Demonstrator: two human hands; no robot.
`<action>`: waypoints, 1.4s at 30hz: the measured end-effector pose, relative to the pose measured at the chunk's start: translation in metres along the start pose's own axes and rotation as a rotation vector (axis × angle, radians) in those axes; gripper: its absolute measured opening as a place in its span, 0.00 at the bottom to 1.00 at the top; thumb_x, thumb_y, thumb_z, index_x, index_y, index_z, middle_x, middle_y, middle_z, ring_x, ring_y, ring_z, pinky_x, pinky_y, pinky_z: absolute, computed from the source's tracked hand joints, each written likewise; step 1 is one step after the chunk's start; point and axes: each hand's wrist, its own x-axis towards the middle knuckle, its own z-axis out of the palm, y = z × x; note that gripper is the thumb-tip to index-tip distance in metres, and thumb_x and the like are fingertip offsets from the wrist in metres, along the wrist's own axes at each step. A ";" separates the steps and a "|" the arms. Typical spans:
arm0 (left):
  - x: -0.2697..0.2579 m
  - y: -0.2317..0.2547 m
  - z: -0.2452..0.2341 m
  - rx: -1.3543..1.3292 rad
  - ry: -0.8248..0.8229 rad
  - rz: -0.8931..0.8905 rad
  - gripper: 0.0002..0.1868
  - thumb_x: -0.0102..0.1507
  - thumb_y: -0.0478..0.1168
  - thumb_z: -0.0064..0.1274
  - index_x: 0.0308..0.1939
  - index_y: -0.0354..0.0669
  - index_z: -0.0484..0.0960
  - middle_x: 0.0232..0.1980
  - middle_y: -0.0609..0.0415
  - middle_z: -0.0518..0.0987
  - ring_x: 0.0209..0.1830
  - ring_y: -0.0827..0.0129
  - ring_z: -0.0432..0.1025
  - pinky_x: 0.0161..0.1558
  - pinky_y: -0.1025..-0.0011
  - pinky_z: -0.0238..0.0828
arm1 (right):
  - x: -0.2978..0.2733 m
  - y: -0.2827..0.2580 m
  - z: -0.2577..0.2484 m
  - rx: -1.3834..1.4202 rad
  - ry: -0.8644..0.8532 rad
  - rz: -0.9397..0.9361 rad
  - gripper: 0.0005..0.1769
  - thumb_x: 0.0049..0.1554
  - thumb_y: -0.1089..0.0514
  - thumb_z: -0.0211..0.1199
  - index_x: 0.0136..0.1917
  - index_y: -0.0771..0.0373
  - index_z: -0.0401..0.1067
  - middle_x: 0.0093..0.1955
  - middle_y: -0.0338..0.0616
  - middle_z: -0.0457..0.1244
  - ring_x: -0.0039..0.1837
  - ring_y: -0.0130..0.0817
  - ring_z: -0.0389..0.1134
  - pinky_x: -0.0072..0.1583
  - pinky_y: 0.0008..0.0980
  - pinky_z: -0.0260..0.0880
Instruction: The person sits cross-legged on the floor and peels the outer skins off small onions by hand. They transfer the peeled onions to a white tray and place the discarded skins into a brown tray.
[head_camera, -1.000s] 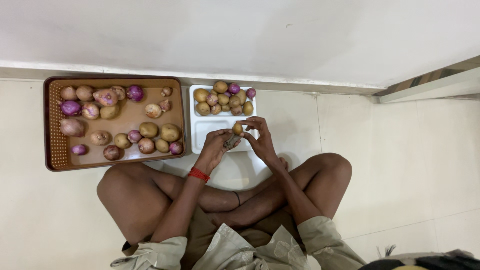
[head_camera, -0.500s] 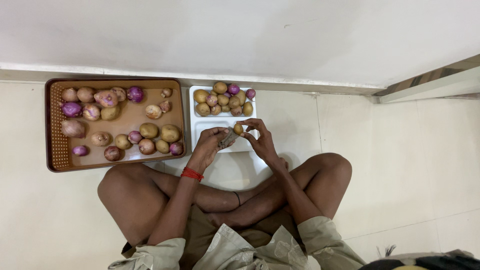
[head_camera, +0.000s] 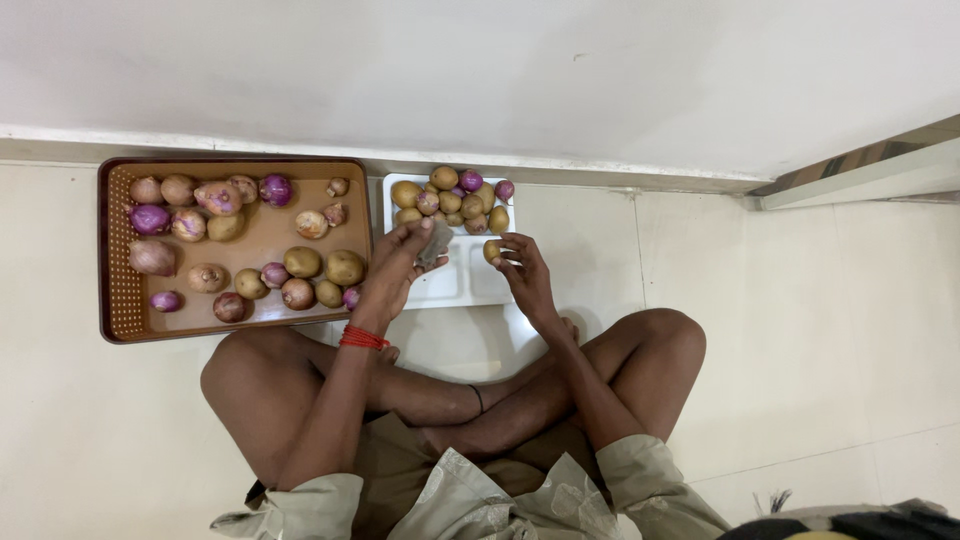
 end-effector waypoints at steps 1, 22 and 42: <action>0.001 0.006 -0.001 0.111 0.007 0.077 0.17 0.66 0.42 0.57 0.54 0.34 0.78 0.50 0.49 0.81 0.45 0.69 0.78 0.46 0.68 0.83 | 0.001 0.000 -0.001 0.003 0.013 0.010 0.23 0.63 0.64 0.62 0.70 0.62 0.62 0.63 0.45 0.65 0.59 0.32 0.69 0.59 0.32 0.73; -0.014 -0.007 -0.013 0.768 0.238 0.654 0.12 0.63 0.32 0.59 0.49 0.31 0.80 0.44 0.40 0.83 0.40 0.58 0.79 0.43 0.63 0.76 | 0.054 -0.004 -0.001 0.116 0.094 -0.008 0.22 0.66 0.62 0.56 0.72 0.70 0.64 0.68 0.48 0.65 0.64 0.30 0.70 0.62 0.30 0.76; -0.019 -0.005 -0.005 0.811 0.184 0.629 0.15 0.65 0.35 0.58 0.55 0.37 0.77 0.47 0.37 0.83 0.43 0.46 0.80 0.43 0.57 0.76 | 0.022 -0.042 0.026 -0.019 0.082 -0.176 0.13 0.69 0.63 0.55 0.65 0.66 0.71 0.65 0.48 0.63 0.57 0.33 0.71 0.51 0.30 0.80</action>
